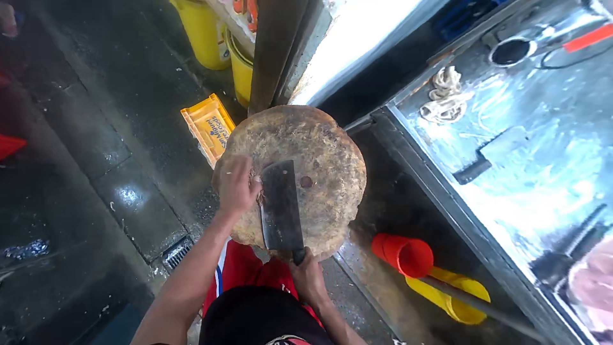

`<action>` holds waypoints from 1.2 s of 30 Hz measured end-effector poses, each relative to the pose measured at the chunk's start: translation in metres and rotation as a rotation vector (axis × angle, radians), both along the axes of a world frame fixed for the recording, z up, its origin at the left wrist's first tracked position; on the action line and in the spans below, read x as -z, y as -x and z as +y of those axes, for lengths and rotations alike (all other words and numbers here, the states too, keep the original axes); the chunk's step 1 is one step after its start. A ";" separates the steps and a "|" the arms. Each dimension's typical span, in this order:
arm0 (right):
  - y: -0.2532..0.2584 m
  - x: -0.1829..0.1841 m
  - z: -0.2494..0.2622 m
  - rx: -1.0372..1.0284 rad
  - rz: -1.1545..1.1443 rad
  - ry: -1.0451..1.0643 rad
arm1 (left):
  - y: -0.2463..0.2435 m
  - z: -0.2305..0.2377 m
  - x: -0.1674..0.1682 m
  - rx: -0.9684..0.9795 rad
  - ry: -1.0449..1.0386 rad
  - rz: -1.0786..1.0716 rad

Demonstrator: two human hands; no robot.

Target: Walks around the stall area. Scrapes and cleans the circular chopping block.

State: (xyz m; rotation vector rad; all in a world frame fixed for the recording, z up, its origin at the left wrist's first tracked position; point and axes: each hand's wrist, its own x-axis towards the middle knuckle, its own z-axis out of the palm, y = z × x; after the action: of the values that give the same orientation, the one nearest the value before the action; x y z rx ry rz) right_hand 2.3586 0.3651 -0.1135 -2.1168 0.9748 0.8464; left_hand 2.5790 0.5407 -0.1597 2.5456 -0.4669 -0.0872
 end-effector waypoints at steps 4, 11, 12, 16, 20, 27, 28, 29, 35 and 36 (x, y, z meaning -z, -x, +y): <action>-0.016 0.005 0.030 -0.007 0.036 -0.093 | -0.005 0.008 0.013 -0.074 -0.323 0.096; -0.029 0.014 0.052 0.063 0.016 -0.282 | -0.005 -0.003 0.011 -0.083 -0.312 0.129; -0.031 0.015 0.051 0.064 0.010 -0.292 | -0.007 -0.004 0.011 -0.085 -0.314 0.142; -0.031 0.016 0.048 0.058 -0.033 -0.340 | -0.006 -0.009 0.014 -0.122 -0.257 0.137; -0.039 0.011 0.046 -0.021 -0.088 -0.337 | -0.011 -0.011 0.011 -0.174 -0.163 0.131; -0.036 -0.071 0.046 -0.236 -0.055 -0.126 | -0.003 -0.013 0.006 -0.337 0.312 0.076; -0.033 -0.083 0.048 -0.269 -0.066 -0.083 | -0.002 -0.015 0.001 -0.390 0.403 0.094; -0.030 -0.095 0.050 -0.303 -0.079 -0.037 | 0.000 -0.017 -0.004 -0.448 0.502 0.125; -0.007 -0.132 0.031 -0.317 -0.206 0.098 | -0.012 -0.034 -0.021 -0.850 1.392 0.485; -0.002 -0.135 0.024 -0.281 -0.235 0.093 | -0.014 -0.033 -0.023 -0.883 1.543 0.626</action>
State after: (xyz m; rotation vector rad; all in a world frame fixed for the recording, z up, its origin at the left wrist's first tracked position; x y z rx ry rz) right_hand 2.3611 0.3890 0.0217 -2.4064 0.6157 0.6729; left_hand 2.5929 0.5074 -0.1365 0.9126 0.6509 -0.1163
